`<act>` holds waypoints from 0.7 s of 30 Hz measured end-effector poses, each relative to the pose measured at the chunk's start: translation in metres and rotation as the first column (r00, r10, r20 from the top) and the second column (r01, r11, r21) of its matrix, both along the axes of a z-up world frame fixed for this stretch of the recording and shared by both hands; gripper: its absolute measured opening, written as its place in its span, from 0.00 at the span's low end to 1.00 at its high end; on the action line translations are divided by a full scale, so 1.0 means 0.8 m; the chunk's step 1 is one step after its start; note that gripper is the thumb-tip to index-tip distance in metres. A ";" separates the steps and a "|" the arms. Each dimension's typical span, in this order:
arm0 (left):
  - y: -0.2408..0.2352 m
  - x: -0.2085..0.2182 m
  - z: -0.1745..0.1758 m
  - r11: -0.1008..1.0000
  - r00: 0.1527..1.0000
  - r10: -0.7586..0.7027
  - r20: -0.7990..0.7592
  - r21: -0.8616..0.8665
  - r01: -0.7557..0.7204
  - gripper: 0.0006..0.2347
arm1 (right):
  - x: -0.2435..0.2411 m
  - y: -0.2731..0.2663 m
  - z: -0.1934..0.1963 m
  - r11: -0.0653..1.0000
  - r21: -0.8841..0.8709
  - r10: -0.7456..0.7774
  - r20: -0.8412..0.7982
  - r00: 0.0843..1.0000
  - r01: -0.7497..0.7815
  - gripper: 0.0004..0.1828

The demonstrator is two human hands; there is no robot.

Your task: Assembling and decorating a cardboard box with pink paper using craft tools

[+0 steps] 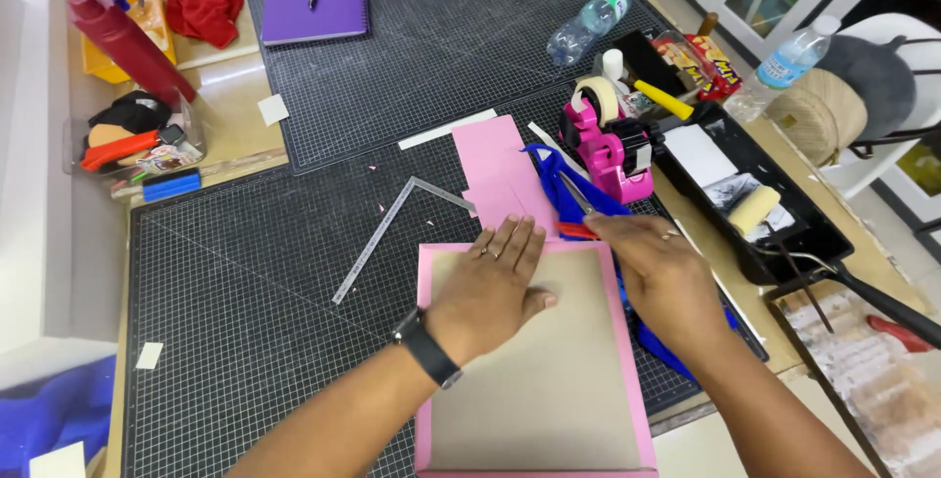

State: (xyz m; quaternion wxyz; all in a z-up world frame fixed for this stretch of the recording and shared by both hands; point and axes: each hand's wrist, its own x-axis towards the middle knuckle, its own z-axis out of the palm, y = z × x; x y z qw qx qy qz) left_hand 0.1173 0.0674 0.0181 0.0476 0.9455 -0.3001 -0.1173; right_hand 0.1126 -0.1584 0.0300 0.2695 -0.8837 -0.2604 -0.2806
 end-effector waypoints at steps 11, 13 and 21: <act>-0.002 -0.047 -0.051 0.989 0.908 0.069 0.414 -0.148 -0.007 0.29 | -0.001 0.001 -0.027 0.970 -0.219 0.105 -0.027 0.994 -0.109 0.23; 0.000 -0.051 -0.050 0.988 0.832 0.070 0.550 -0.155 0.019 0.28 | -0.003 -0.005 -0.033 0.954 -0.266 0.129 -0.052 0.990 -0.138 0.33; 0.014 -0.021 0.030 0.964 0.875 0.094 0.475 -0.263 0.040 0.37 | -0.018 -0.012 -0.038 0.912 -0.395 0.110 -0.020 0.994 -0.109 0.33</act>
